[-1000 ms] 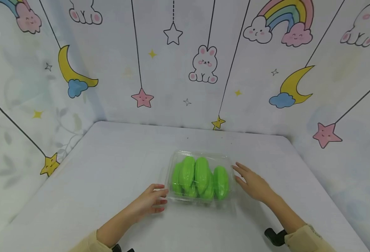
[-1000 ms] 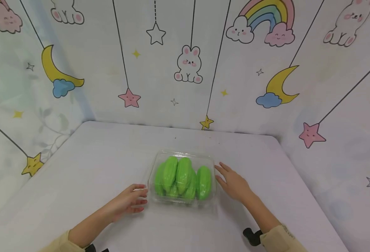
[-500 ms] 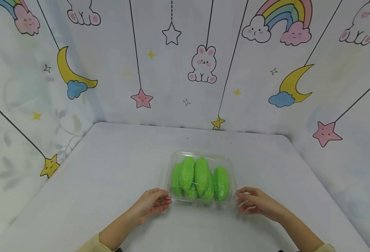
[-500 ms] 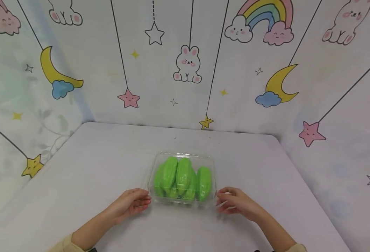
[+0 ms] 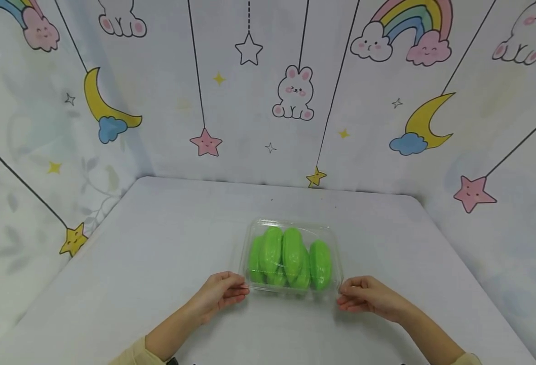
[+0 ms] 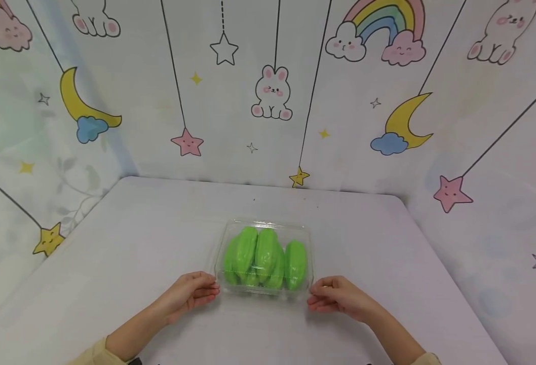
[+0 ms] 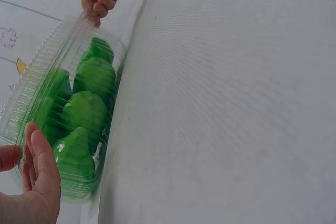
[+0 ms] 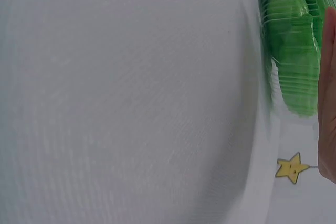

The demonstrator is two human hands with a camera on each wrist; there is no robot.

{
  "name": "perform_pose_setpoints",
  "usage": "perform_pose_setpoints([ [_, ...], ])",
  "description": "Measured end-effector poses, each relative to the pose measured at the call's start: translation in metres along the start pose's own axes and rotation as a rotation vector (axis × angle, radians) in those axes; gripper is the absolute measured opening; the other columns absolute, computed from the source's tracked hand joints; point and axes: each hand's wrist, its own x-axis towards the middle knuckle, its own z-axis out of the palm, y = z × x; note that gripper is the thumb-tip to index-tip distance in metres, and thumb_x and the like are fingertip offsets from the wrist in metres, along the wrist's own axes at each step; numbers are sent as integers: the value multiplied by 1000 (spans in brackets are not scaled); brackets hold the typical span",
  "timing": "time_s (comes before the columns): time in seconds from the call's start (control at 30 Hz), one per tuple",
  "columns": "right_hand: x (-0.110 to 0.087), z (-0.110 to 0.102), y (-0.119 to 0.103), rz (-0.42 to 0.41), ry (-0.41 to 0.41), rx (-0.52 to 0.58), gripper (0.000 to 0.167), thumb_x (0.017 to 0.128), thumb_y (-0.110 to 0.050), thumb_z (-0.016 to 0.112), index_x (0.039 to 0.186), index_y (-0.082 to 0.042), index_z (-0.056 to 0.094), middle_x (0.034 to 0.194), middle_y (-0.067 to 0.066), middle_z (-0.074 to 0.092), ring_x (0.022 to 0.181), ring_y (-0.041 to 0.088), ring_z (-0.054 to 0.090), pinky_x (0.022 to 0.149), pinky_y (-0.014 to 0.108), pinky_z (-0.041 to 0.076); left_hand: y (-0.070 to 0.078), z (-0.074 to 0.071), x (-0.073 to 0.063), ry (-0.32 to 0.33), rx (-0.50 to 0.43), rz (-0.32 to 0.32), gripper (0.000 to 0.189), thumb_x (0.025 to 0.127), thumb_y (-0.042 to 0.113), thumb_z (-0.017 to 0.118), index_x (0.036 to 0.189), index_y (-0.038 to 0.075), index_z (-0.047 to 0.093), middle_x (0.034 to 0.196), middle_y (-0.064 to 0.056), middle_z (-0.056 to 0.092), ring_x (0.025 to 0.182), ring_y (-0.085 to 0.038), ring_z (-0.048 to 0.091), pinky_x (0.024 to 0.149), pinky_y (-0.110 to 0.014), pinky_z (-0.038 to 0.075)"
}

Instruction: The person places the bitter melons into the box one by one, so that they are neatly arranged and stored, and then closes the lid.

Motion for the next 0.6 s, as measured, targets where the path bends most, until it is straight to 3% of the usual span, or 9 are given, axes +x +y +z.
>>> perform_pose_setpoints([
  [0.27,2,3,0,-76,24,-20,19,94,-6,47,98,11,56,84,7,67,78,15,67,69,21,52,-1,0,2,5,-3,21,15,89,7,52,95,-6,55,79,-5,64,75,-12,63,74,-24,51],
  [0.6,5,-3,3,-31,30,1,16,94,-7,47,98,6,57,84,6,67,78,15,67,69,23,52,-5,0,4,36,5,37,10,89,5,50,91,-4,55,79,-6,65,75,-13,65,72,-24,52],
])
